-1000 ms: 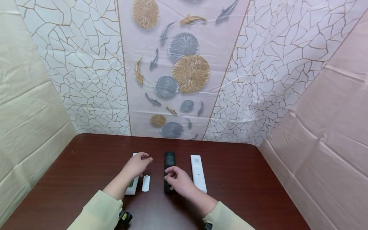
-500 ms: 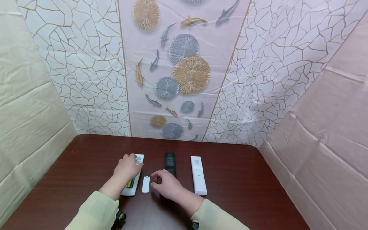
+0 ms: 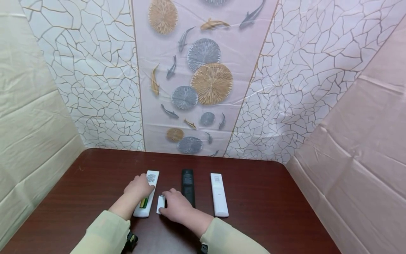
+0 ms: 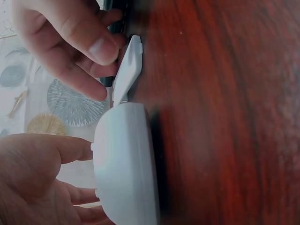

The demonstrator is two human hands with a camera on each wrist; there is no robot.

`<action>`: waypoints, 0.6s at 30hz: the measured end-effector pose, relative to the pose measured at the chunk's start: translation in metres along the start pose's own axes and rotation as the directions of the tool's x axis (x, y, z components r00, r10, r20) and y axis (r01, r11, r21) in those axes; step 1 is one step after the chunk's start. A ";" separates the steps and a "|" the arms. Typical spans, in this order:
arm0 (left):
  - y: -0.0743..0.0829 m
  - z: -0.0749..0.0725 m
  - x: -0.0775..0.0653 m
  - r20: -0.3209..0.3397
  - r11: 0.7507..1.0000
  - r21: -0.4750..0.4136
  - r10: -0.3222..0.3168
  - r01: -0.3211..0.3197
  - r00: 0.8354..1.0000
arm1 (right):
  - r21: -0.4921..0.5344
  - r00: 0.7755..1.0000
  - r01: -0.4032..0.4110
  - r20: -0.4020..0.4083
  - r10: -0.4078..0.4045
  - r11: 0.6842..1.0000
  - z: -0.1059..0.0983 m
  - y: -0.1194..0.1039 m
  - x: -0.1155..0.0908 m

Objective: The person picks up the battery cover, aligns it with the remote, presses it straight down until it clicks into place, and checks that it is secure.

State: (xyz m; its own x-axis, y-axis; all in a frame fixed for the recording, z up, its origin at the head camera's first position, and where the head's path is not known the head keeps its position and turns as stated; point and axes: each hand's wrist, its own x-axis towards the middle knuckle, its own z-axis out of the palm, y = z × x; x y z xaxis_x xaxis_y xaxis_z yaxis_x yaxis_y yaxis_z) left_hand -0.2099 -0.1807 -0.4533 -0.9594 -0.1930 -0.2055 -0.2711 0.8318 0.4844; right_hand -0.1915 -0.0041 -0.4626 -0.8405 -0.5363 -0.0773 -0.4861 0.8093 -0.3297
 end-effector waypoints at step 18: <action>0.000 0.001 0.002 0.019 0.999 -0.047 -0.013 0.014 1.000 | -0.085 0.999 0.002 0.043 0.001 0.996 0.003 -0.004 0.008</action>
State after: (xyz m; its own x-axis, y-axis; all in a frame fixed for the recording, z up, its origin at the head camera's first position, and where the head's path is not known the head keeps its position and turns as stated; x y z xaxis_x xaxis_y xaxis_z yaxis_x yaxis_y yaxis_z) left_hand -0.2122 -0.1805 -0.4545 -0.9542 -0.1938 -0.2278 -0.2876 0.8034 0.5214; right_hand -0.1954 -0.0119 -0.4652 -0.8299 -0.5452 -0.1185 -0.5069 0.8254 -0.2485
